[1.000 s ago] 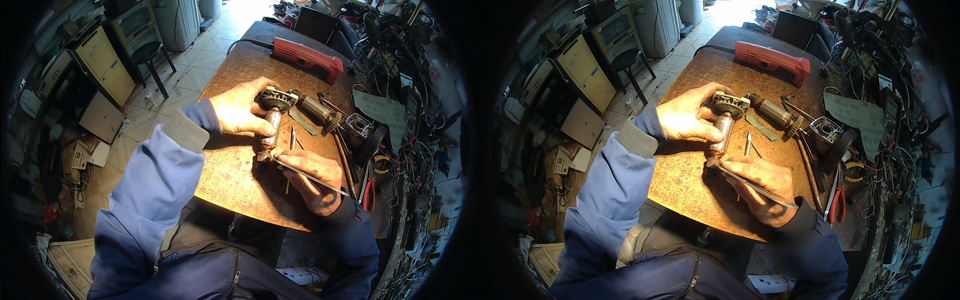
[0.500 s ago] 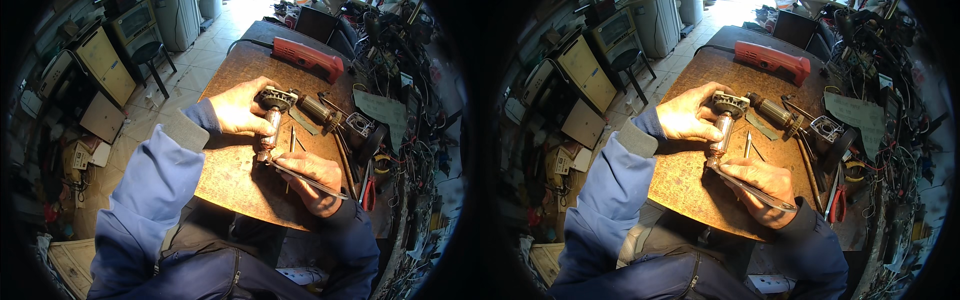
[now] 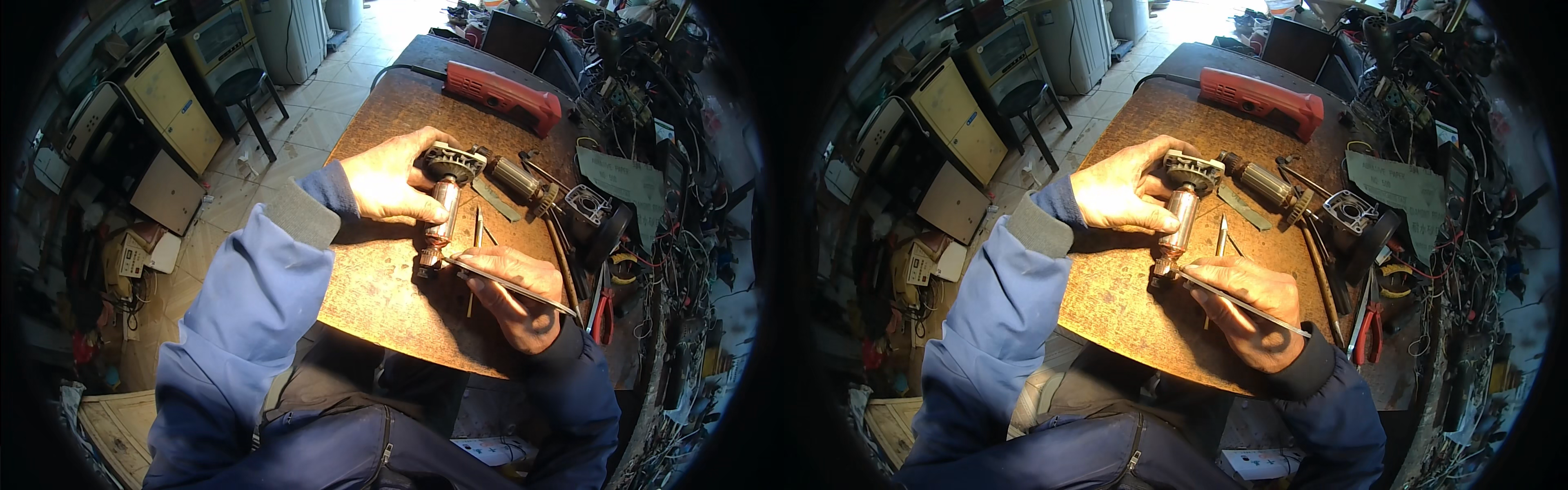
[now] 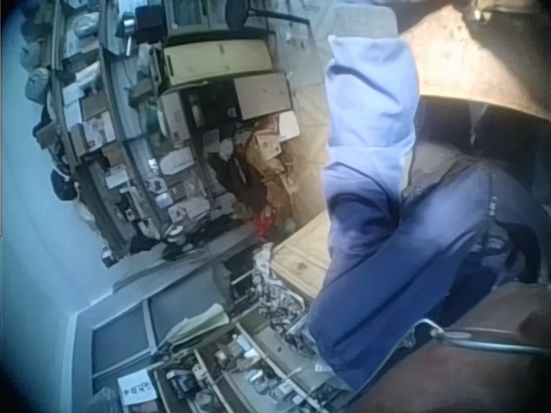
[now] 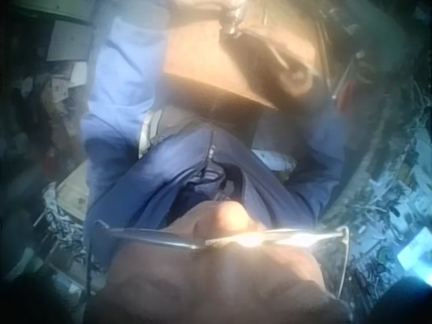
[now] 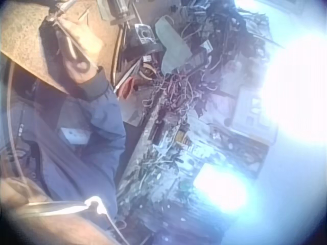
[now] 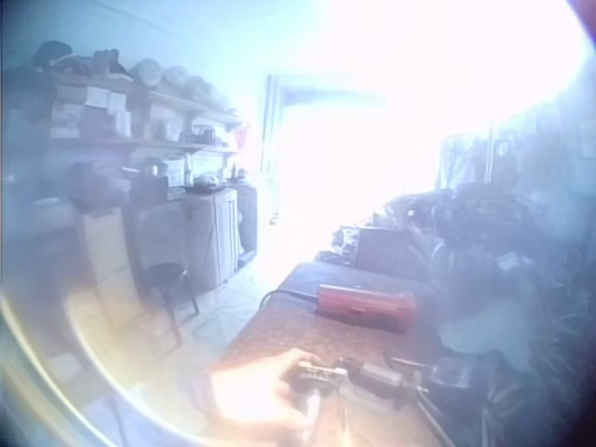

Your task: The person uses a pencil to mark a cylindrical motor component, then retrieves pliers from a drawer and uses them to adjust a small part on the motor. The work occurs at a cluttered workbench with various tools and electronic parts visible.

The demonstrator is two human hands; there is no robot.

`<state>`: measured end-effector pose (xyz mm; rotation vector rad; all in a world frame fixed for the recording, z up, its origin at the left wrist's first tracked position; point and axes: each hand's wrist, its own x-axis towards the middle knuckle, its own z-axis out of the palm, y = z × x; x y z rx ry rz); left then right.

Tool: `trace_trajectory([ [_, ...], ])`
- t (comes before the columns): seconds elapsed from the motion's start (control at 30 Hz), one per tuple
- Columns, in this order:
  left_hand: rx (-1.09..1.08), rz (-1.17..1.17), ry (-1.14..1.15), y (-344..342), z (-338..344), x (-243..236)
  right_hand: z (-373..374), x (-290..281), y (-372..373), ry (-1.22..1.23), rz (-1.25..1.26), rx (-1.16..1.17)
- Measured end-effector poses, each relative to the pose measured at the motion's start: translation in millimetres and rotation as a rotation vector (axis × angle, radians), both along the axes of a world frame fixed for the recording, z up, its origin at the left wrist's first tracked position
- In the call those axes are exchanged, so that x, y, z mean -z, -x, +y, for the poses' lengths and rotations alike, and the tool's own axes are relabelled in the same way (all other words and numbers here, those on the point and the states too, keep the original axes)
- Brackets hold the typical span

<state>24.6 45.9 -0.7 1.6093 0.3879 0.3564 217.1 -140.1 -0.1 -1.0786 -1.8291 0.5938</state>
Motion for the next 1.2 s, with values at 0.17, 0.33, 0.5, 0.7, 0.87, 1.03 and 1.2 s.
trace_trajectory([
  [0.17, 0.008, 0.001, -0.001, 0.9, -0.1, -1.7, 2.3, -0.1, -0.4, -0.029, -0.02, -0.009],
  [0.33, 0.014, -0.007, -0.009, 0.9, -0.9, -1.7, 2.7, 1.1, 0.0, -0.062, -0.04, -0.005],
  [0.5, -0.002, -0.008, -0.016, 1.3, -0.4, -0.8, 1.7, -2.0, 1.6, -0.031, -0.03, 0.001],
  [0.7, -0.013, 0.028, -0.015, 0.0, -2.1, -4.1, 2.0, 1.9, 1.5, -0.045, -0.032, 0.0],
  [0.87, -0.023, 0.011, -0.026, -2.0, -1.8, 0.0, 4.2, 6.9, 1.6, -0.124, -0.049, 0.004],
  [1.03, -0.03, 0.03, 0.012, -1.5, -4.0, -3.5, 1.6, 8.9, 2.0, -0.057, -0.014, 0.005],
  [1.2, -0.027, 0.027, -0.004, -1.3, -3.6, -3.2, 1.7, 8.9, 1.7, -0.068, -0.025, 0.008],
])
